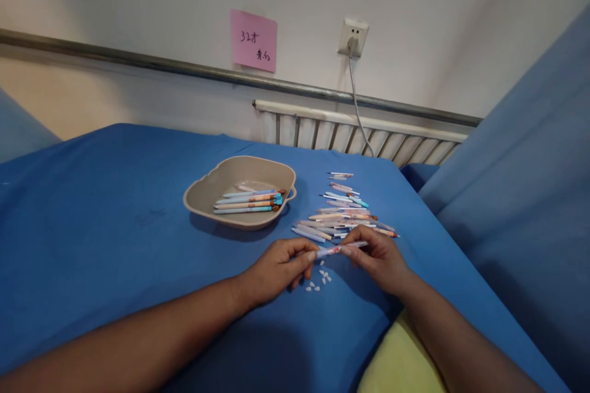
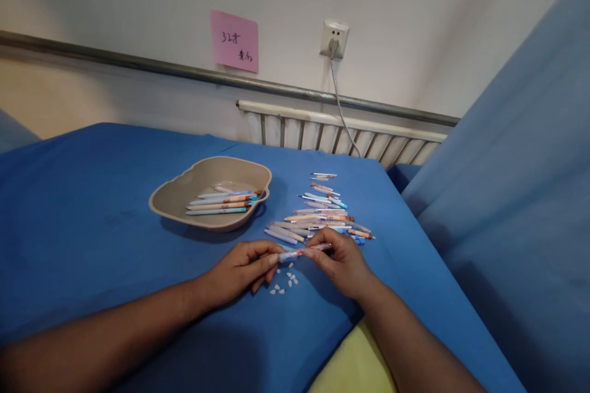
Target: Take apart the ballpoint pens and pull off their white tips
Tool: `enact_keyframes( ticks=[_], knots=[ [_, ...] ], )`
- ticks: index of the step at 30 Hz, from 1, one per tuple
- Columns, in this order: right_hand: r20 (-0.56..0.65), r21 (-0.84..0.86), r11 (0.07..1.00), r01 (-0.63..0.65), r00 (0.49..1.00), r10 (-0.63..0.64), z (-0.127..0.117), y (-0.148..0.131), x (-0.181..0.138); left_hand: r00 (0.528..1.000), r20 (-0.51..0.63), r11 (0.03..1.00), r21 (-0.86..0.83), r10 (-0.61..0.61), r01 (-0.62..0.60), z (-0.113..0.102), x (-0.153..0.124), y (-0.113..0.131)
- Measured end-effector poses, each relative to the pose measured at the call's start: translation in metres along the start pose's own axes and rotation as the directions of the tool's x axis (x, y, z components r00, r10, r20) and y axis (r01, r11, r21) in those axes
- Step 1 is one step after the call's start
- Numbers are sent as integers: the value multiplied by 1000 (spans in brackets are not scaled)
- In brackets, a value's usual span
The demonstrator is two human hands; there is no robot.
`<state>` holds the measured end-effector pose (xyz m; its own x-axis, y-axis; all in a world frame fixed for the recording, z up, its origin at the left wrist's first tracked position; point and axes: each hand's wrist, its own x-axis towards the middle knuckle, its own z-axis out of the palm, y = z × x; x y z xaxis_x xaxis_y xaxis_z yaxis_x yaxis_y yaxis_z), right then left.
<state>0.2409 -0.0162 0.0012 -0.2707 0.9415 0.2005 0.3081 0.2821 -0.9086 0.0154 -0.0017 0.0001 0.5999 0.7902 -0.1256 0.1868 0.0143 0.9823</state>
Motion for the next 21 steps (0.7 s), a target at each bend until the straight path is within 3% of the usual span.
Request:
enact_keyframes(
  ticks=[7, 15, 21],
  knots=[
    [-37, -121, 992, 44, 998, -49, 2, -3, -1, 999, 21, 995, -92, -28, 30, -1, 4, 4],
    [-12, -68, 998, -1, 1000, 0, 4, -3, -1, 989, -114, 977, -200, -95, 71, 5, 3, 9],
    [-16, -43, 999, -17, 1000, 17, 6, -3, -2, 984, 33, 975, -135, -175, 178, 2, 0, 18]
  ],
)
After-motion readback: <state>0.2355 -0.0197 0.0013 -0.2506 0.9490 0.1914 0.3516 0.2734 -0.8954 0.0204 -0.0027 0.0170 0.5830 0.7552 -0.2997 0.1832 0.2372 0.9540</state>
